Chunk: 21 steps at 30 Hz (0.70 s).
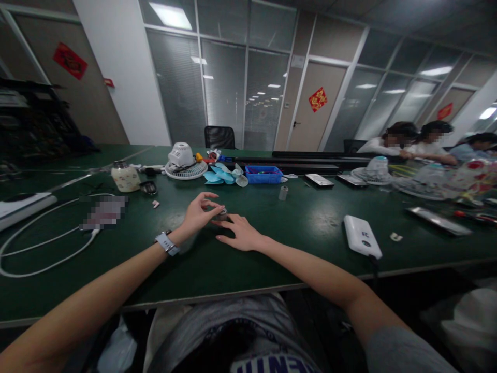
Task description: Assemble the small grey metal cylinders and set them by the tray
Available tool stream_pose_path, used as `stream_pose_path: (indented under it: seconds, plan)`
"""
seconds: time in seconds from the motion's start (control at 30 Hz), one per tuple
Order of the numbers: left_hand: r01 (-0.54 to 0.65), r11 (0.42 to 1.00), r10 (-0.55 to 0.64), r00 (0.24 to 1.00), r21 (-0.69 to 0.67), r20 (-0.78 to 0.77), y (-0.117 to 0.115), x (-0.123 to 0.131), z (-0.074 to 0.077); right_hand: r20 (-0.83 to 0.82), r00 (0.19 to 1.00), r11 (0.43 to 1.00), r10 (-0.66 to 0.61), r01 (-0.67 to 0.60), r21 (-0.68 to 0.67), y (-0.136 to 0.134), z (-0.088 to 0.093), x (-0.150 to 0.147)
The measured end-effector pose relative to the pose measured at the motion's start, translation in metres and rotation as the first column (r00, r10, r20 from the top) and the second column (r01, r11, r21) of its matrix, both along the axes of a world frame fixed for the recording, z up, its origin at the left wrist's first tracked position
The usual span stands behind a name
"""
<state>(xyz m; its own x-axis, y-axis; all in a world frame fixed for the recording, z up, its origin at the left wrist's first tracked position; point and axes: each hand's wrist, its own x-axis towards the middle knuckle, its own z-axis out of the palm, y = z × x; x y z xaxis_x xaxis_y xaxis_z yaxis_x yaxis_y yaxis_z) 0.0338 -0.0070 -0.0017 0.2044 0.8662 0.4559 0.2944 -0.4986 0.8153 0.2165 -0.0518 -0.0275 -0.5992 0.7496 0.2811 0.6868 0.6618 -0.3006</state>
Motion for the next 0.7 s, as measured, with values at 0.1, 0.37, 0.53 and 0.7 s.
stream_pose_path:
  seconds: [0.1, 0.37, 0.53, 0.7]
  plan:
    - [0.035, 0.999, -0.035, 0.999, 0.018, -0.014, -0.0014, -0.0019, 0.0026, 0.003, 1.0, 1.0, 0.005, -0.005, 0.004, 0.0004, -0.0004, 0.0]
    - [0.087, 0.996, -0.087, 0.996, -0.026, -0.009, -0.0027, -0.0013, 0.0014, 0.005, 1.0, 1.0, 0.004, -0.004, 0.006, 0.0011, -0.0007, 0.0001]
    - [0.171, 0.983, -0.168, 0.984, -0.066, 0.058, -0.0032, 0.0014, 0.0008, 0.008, 1.0, 1.0, 0.003, -0.003, 0.018, 0.0016, -0.0018, -0.0005]
    - [0.215, 0.963, -0.19, 0.97, -0.162, 0.155, -0.006, 0.0047, 0.002, 0.008, 1.0, 1.0, 0.0, 0.0, 0.014, 0.0022, -0.0027, -0.0008]
